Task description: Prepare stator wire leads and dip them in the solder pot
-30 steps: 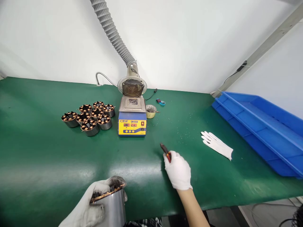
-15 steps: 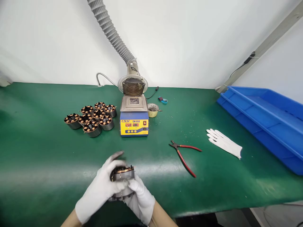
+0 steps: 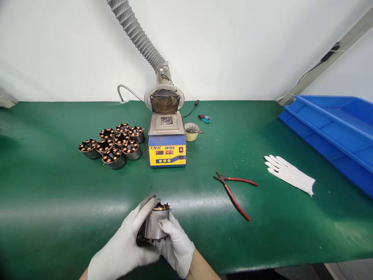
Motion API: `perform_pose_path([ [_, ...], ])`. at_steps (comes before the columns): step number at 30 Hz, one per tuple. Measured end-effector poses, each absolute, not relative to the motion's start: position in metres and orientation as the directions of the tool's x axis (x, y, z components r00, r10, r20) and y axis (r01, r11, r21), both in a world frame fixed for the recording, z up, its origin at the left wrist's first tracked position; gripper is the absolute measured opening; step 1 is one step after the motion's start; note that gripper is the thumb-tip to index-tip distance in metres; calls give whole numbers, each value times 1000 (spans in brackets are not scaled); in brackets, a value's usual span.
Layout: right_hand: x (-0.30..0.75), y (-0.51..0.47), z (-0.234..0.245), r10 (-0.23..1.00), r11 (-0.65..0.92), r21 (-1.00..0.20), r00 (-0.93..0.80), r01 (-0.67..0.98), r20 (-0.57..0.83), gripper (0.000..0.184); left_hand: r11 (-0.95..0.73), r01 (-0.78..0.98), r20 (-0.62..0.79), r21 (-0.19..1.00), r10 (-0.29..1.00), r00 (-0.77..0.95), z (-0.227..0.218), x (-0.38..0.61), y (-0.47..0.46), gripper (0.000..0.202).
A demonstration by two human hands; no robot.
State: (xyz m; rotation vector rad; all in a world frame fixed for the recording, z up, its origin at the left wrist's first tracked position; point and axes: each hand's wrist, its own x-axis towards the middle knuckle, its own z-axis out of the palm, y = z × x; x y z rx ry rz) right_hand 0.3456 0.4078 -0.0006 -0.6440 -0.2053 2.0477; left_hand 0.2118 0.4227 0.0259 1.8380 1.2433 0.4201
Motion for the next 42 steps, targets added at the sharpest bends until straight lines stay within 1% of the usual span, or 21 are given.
perform_pose_path([
  [3,346,408,1,832,-545,-396,-416,-739,-368,51,-114,565,-172,817,888,427,21,208,421,94],
  [5,347,409,1,837,-540,-392,-424,-745,-346,50,-85,484,-142,871,899,415,20,204,424,83],
  [7,347,409,-1,839,-540,-375,-444,-753,-315,46,-37,314,-85,949,926,368,22,201,429,59],
  [9,347,409,-4,833,-551,-360,-470,-752,-292,44,83,128,-112,988,966,233,26,200,434,32],
  [11,347,408,-7,823,-566,-340,-492,-751,-284,44,201,0,-199,980,970,137,30,200,438,39],
  [13,348,408,-8,816,-575,-315,-500,-755,-290,42,235,-6,-229,972,953,197,31,202,438,42],
  [15,348,407,-7,819,-567,-305,-486,-765,-305,39,176,51,-183,983,939,290,29,204,435,38],
  [17,347,408,-5,822,-562,-319,-475,-763,-313,40,119,89,-139,989,954,264,26,209,432,30],
  [20,346,408,-3,822,-568,-363,-486,-739,-298,46,175,-3,-175,985,985,12,22,220,432,13],
  [22,346,408,-4,824,-566,-383,-490,-730,-284,48,234,-202,-263,951,956,-129,23,227,437,15],
  [24,347,407,-6,821,-571,-369,-504,-734,-267,46,163,-442,-291,882,927,-239,25,227,445,18],
  [26,349,407,-8,806,-592,-323,-535,-739,-253,44,0,-567,-242,824,904,-353,27,222,450,20],
  [27,350,407,-8,797,-603,-295,-549,-741,-251,44,-31,-571,-223,820,902,-369,27,217,450,20],
  [28,351,407,-9,787,-616,-266,-560,-742,-259,46,2,-536,-210,844,921,-328,28,213,449,20],
  [29,351,408,-8,778,-624,-242,-565,-743,-275,47,100,-453,-215,886,954,-209,28,209,446,26],
  [30,352,408,-8,769,-633,-225,-566,-741,-297,48,216,-320,-240,923,970,-38,27,207,441,44],
  [32,352,408,-5,757,-639,-217,-552,-738,-349,50,344,37,-340,938,898,279,26,205,433,88],
  [33,352,409,-3,757,-633,-224,-531,-742,-380,49,339,177,-382,924,852,359,26,206,429,102],
  [34,352,409,-1,757,-626,-232,-507,-745,-412,48,311,272,-400,911,828,394,26,208,428,108],
  [37,351,410,5,740,-622,-226,-467,-750,-485,45,184,356,-332,916,846,417,28,213,431,103],
  [42,350,412,4,731,-634,-189,-501,-750,-464,43,36,427,-270,903,821,502,36,213,440,114],
])
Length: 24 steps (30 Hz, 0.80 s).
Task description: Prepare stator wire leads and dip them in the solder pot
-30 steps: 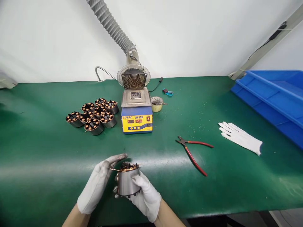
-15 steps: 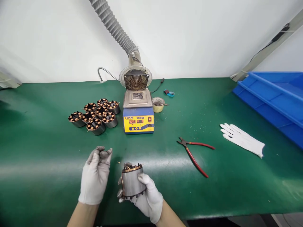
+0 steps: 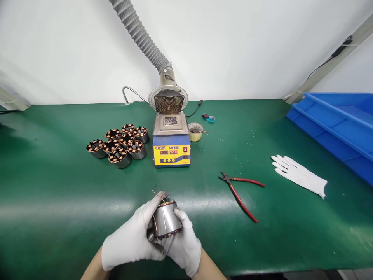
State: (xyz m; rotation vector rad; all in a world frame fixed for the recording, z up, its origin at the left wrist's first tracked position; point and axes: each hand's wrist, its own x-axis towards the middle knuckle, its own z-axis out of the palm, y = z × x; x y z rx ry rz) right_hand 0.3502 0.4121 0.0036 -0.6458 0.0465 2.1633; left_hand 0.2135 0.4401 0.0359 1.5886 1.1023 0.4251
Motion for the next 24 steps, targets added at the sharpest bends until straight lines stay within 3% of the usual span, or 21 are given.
perform_pose_path([
  [3,350,411,-1,742,-630,-213,-497,-747,-450,42,92,282,-228,955,838,497,33,212,444,107],
  [8,349,410,-4,754,-652,-253,-577,-715,-313,53,192,-255,-141,948,969,205,24,210,452,37],
  [10,349,409,-4,764,-643,-258,-574,-721,-295,54,231,-345,-138,909,952,275,26,210,453,52],
  [13,348,409,-6,771,-635,-271,-566,-724,-294,53,345,-290,-202,893,882,426,32,214,452,59],
  [15,348,408,-6,774,-631,-292,-560,-718,-295,50,373,-288,-284,882,908,308,32,220,452,43],
  [18,349,407,-5,787,-615,-300,-543,-730,-293,49,307,-425,-313,852,948,58,27,227,456,19],
  [22,351,408,-2,791,-600,-223,-526,-769,-313,52,126,-586,-281,800,942,-182,15,221,457,24],
  [24,352,410,-1,770,-619,-175,-549,-765,-324,53,165,-549,-288,820,946,-147,11,217,449,30],
])
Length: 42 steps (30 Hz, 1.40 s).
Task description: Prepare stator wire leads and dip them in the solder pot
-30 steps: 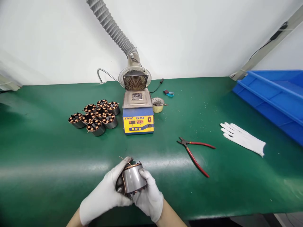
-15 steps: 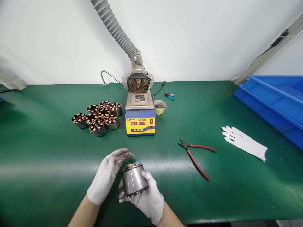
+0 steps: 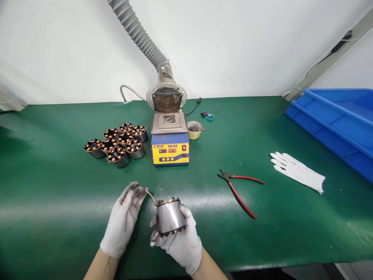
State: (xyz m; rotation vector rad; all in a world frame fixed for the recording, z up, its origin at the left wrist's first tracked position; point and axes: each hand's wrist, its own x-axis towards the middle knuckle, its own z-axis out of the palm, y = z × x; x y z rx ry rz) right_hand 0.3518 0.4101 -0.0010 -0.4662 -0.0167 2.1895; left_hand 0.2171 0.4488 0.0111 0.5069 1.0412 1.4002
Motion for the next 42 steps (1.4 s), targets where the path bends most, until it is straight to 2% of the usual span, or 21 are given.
perform_pose_path([
  [3,353,413,-3,737,-654,-151,-579,-742,-348,55,357,-249,-322,901,931,170,12,217,430,81],
  [4,354,413,-3,729,-661,-153,-582,-734,-360,55,390,-127,-353,912,903,245,14,218,425,91],
  [5,354,413,-4,728,-663,-159,-579,-732,-367,55,406,-45,-381,913,885,266,17,219,421,92],
  [7,355,411,-4,726,-667,-165,-585,-726,-361,57,406,-4,-396,914,892,219,23,220,420,76],
  [10,354,408,-3,719,-686,-175,-620,-706,-315,61,358,-103,-356,928,934,38,27,223,428,32],
  [12,353,406,-3,713,-696,-184,-637,-694,-292,62,335,-210,-360,918,928,-92,23,226,435,18],
  [17,356,404,-8,705,-707,-190,-660,-681,-260,59,166,-496,-332,852,904,-268,11,222,446,33],
  [19,355,403,-10,696,-717,-210,-673,-664,-248,60,210,-560,-355,801,920,-163,15,220,444,49],
  [21,352,403,-11,697,-717,-246,-670,-653,-254,58,352,-500,-391,791,920,29,24,221,438,59],
  [23,350,404,-10,732,-681,-314,-627,-661,-267,48,425,-363,-428,829,901,79,31,225,431,47],
  [26,350,405,-3,823,-560,-526,-505,-640,-261,35,322,-305,-369,896,923,-109,31,223,427,21],
  [29,355,403,2,907,-395,-782,-341,-482,-248,56,199,-383,-305,902,921,-242,22,208,432,25],
  [31,356,398,-2,940,-327,-885,-215,-332,-267,73,145,-442,-286,885,919,-273,18,199,434,33],
  [33,351,392,-13,952,-304,-923,-107,-234,-286,85,204,-461,-295,863,946,-134,17,198,433,47],
  [35,342,388,-29,964,-262,-939,-19,-222,-265,95,339,-410,-333,847,939,88,18,208,432,55],
  [36,337,386,-38,970,-231,-945,19,-230,-242,96,379,-374,-354,846,925,138,19,214,432,52],
  [38,329,383,-53,983,-128,-969,100,-209,-151,88,380,-343,-375,859,923,82,21,226,434,39],
  [40,325,381,-64,989,-12,-995,145,-102,-27,79,342,-366,-379,865,925,-30,22,229,439,34],
  [42,326,378,-70,983,68,-996,170,55,76,78,265,-449,-359,853,923,-137,23,221,441,32],
])
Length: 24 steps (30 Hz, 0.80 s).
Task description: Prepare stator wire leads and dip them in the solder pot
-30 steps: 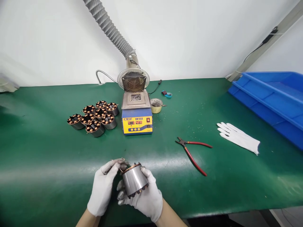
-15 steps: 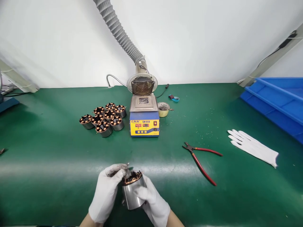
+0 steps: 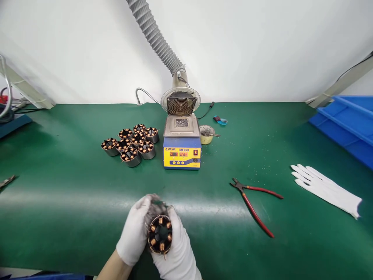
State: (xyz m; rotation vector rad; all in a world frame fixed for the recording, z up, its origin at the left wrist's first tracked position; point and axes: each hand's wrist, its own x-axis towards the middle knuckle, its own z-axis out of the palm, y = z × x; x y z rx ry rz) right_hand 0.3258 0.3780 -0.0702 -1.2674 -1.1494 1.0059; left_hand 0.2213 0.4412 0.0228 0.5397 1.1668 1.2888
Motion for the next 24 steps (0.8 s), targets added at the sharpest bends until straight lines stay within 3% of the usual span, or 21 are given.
perform_pose_path([
  [3,331,378,-70,979,136,-963,119,232,167,92,160,-487,-309,859,920,-243,24,200,438,34],
  [6,337,384,-58,970,235,-917,-14,322,244,103,357,-250,-382,900,922,-58,26,191,432,39],
  [8,340,391,-46,945,322,-867,-81,380,316,89,432,-75,-428,899,902,60,29,194,435,27],
  [11,342,397,-32,897,434,-780,-131,451,423,69,404,4,-402,915,910,97,37,201,449,16],
  [14,342,397,-30,891,438,-744,-134,504,433,73,356,-3,-356,934,933,-49,42,199,457,15],
  [17,342,393,-36,932,350,-777,-116,523,342,91,322,-85,-333,943,922,-200,41,195,452,29],
  [20,341,390,-38,949,308,-802,-112,511,294,102,418,-173,-443,892,886,-139,40,200,444,39],
  [24,341,391,-33,952,304,-812,-128,499,278,103,489,-202,-507,848,861,-44,45,212,446,28],
])
